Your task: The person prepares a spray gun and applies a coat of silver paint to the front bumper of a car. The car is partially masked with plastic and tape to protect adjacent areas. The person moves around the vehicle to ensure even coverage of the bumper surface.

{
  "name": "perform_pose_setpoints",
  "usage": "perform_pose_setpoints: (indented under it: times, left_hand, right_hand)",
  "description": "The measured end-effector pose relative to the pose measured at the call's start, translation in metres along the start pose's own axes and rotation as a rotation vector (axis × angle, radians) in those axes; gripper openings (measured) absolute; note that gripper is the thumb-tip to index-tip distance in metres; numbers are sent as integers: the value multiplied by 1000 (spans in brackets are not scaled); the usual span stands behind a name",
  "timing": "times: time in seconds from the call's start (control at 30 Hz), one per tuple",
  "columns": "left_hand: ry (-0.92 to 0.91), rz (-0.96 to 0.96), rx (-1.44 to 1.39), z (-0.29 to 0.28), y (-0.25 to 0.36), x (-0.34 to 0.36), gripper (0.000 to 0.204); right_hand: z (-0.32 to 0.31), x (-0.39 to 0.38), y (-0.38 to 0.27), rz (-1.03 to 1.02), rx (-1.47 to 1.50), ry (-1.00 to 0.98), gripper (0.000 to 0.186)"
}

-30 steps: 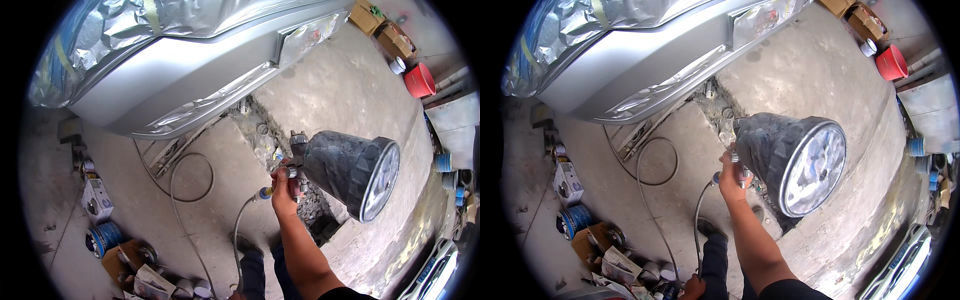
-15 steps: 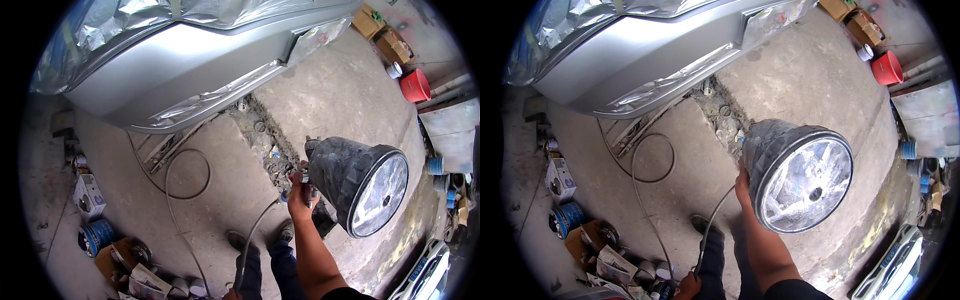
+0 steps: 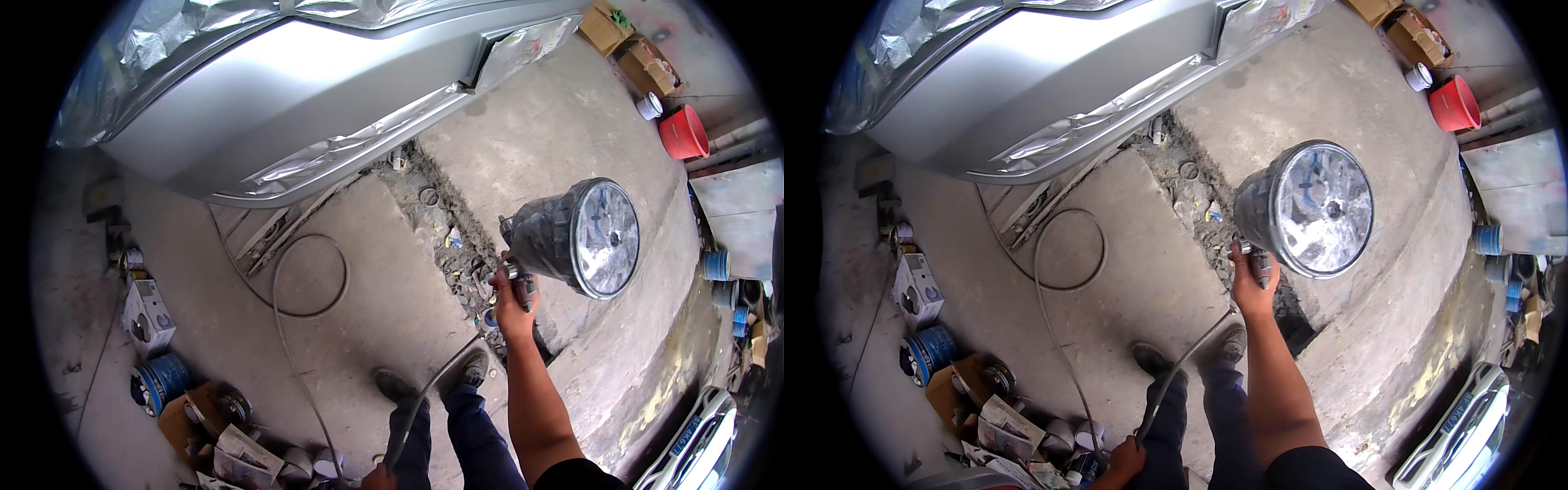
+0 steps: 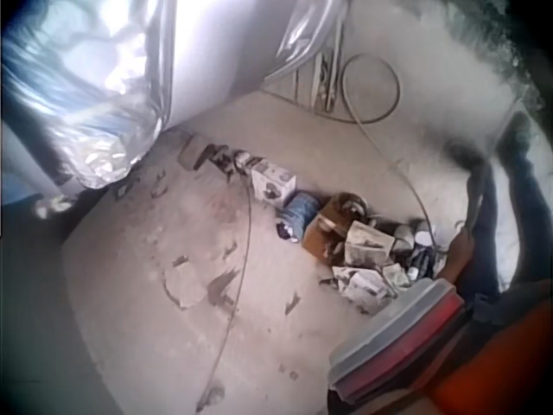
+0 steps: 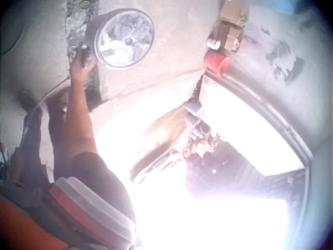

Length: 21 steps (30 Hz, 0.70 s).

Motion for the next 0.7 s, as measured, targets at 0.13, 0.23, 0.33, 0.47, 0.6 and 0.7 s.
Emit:
perform_pose_setpoints:
  times: [0.13,0.23,0.33,0.47,0.6,0.7]
  left_hand:
    - [29,-2,-1,9,-2,-4,29]
    - [52,-24,-20,13,-13,-3,29]
    - [87,-135,-23,13,-40,-8,29]
    - [110,-205,-16,25,-94,-22,29]
    - [18,-241,42,18,-113,-26,29]
    - [84,-201,38,11,-112,-20,29]
  right_hand:
    - [-28,43,-2,98,-59,106,23]
    - [-17,47,17,153,-55,75,24]
    - [24,3,41,188,2,-88,30]
    - [89,-118,85,310,87,-570,18]
    - [106,-146,83,209,43,-738,19]
    - [90,-108,103,364,102,-553,16]
Point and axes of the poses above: each hand's wrist, its own x-axis towards the middle knuckle, its own z-axis out of the palm, y = z × x, the point moved 10 cm from there along x, towards the middle knuckle, and after that the axes turned 9 degrees about y, right-handed, at the moved point
